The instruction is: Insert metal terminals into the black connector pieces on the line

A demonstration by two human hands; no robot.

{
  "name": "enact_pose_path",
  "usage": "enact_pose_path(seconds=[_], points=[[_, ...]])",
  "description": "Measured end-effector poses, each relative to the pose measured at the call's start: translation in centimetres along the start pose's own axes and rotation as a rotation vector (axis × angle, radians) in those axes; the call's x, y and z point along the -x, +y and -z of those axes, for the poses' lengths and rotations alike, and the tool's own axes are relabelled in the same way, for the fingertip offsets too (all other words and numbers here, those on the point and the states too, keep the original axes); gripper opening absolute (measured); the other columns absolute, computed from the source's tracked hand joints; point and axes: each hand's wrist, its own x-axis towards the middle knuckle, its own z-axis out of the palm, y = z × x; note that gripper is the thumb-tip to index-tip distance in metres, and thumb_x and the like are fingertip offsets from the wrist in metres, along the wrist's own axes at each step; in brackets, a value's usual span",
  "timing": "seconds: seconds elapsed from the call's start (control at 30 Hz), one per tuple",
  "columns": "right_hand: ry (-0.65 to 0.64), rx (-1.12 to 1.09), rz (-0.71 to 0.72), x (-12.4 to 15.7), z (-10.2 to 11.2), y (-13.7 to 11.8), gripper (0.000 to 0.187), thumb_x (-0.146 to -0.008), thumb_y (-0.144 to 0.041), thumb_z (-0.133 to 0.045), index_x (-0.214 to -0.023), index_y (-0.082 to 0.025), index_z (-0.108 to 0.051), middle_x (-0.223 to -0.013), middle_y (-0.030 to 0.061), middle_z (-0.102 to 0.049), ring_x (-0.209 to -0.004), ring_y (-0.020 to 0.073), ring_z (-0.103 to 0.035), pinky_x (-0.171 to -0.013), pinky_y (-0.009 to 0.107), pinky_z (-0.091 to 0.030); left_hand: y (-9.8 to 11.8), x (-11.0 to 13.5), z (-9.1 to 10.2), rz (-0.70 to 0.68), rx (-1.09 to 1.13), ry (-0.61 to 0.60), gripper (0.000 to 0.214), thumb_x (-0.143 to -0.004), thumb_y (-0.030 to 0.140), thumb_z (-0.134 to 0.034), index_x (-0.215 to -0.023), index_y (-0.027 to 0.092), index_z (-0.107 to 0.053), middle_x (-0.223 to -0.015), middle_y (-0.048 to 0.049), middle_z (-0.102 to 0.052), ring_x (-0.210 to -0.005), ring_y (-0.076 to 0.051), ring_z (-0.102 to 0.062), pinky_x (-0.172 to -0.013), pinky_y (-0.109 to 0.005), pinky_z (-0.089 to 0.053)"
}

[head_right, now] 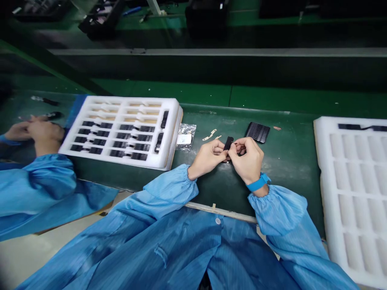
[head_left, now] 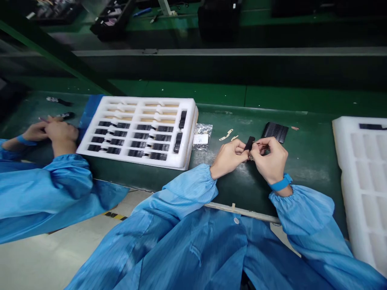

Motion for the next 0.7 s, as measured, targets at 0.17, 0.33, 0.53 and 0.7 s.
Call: enact_pose_path(seconds=[0.17, 0.33, 0.53, 0.7], points=[[0.031, -0.036, -0.108, 0.4, -0.4, -0.1, 0.007, -0.079, -0.021, -0.065, -0.079, -0.021, -0.058, -0.069, -0.0013, -0.061, -0.057, 0.0141, -0.055, -0.055, 0.028, -0.046, 0.0, 0.1, -0.8, 0.047, 0.200, -0.013, 0.026, -0.077, 0.025, -0.077, -0.086, 0.012, -0.056, -0.073, -0.0010, -0.069, -0.067, -0.011, -0.069, -0.068, -0.023, -0.057], [0.023, -0.108, -0.168, 0.4, -0.3, -0.1, 0.008, -0.080, -0.022, -0.067, -0.081, -0.020, -0.059, -0.067, -0.0018, -0.060, -0.057, 0.0141, -0.056, -0.055, 0.028, -0.046, 0.2, 0.2, -0.8, -0.006, 0.151, 0.006, 0.023, -0.079, 0.025, -0.076, -0.087, 0.012, -0.058, -0.078, -0.0023, -0.070, -0.071, -0.011, -0.070, -0.072, -0.023, -0.057], [-0.030, -0.245, -0.257, 0.0, 0.0, 0.1, 0.010, -0.079, -0.025, -0.069, -0.079, -0.020, -0.060, -0.069, -0.0004, -0.062, -0.062, 0.0151, -0.059, -0.058, 0.029, -0.049, 0.3, 0.4, -0.3, -0.133, -0.040, 0.030, 0.014, -0.086, 0.024, -0.067, -0.094, 0.013, -0.065, -0.093, -0.0053, -0.075, -0.084, -0.012, -0.072, -0.081, -0.023, -0.057], [-0.058, -0.341, -0.334, -0.3, 0.1, 0.3, 0.013, -0.076, -0.027, -0.071, -0.078, -0.020, -0.061, -0.068, -0.0007, -0.062, -0.060, 0.0147, -0.060, -0.057, 0.028, -0.050, 0.5, 0.3, 0.3, -0.209, -0.158, 0.012, 0.014, -0.089, 0.025, -0.062, -0.098, 0.015, -0.066, -0.097, -0.0050, -0.075, -0.086, -0.013, -0.073, -0.081, -0.022, -0.057]])
